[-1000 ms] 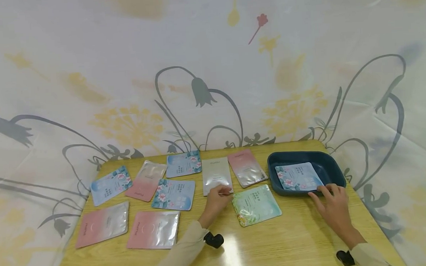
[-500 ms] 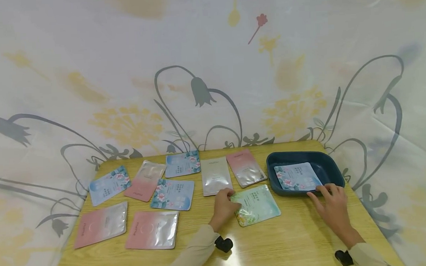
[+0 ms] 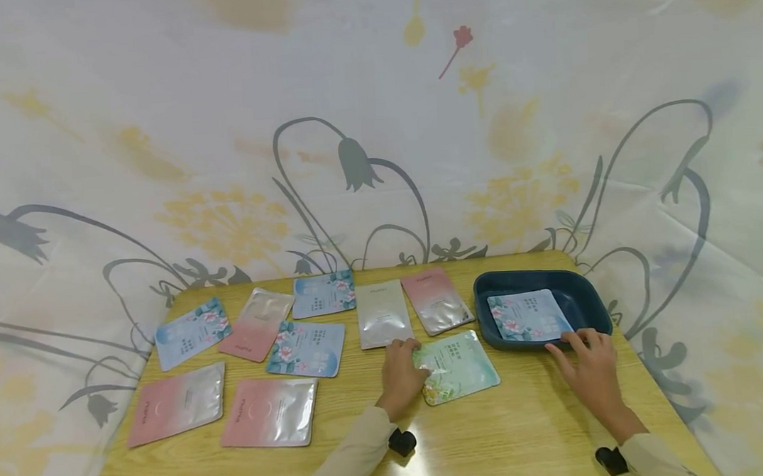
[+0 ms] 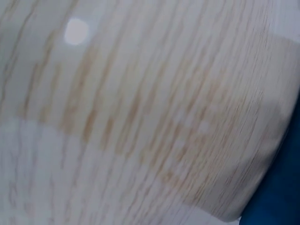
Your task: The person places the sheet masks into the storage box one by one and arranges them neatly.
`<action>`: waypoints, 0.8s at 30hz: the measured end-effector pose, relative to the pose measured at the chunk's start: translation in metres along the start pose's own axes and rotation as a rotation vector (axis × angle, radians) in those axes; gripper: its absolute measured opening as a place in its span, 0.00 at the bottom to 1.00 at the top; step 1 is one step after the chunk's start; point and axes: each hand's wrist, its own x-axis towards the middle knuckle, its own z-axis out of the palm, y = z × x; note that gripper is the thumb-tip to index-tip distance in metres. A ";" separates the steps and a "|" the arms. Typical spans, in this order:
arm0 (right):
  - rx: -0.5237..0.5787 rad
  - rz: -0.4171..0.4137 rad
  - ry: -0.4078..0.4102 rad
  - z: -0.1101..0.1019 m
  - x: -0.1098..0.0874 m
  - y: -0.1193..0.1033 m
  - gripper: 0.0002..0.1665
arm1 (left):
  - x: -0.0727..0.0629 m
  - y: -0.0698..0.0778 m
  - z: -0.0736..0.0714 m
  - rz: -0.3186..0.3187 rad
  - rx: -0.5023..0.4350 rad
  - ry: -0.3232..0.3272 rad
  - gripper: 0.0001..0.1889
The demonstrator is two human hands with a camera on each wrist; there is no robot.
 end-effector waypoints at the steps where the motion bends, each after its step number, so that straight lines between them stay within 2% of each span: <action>1: 0.000 0.002 -0.003 0.000 0.000 -0.001 0.40 | -0.001 0.000 -0.001 0.008 0.005 -0.002 0.23; 8: -0.009 0.024 -0.001 0.000 -0.002 -0.003 0.40 | -0.001 -0.003 -0.002 0.023 0.051 -0.028 0.27; 13: -0.021 0.031 0.001 0.001 -0.002 -0.004 0.39 | -0.001 -0.005 -0.001 0.016 0.036 -0.052 0.28; 20: -0.030 0.023 0.012 0.002 0.001 -0.003 0.39 | 0.004 -0.012 0.000 0.015 -0.153 -0.114 0.27; 24: -0.021 0.028 0.013 0.003 0.001 -0.003 0.39 | 0.006 -0.015 -0.001 0.057 -0.200 -0.112 0.24</action>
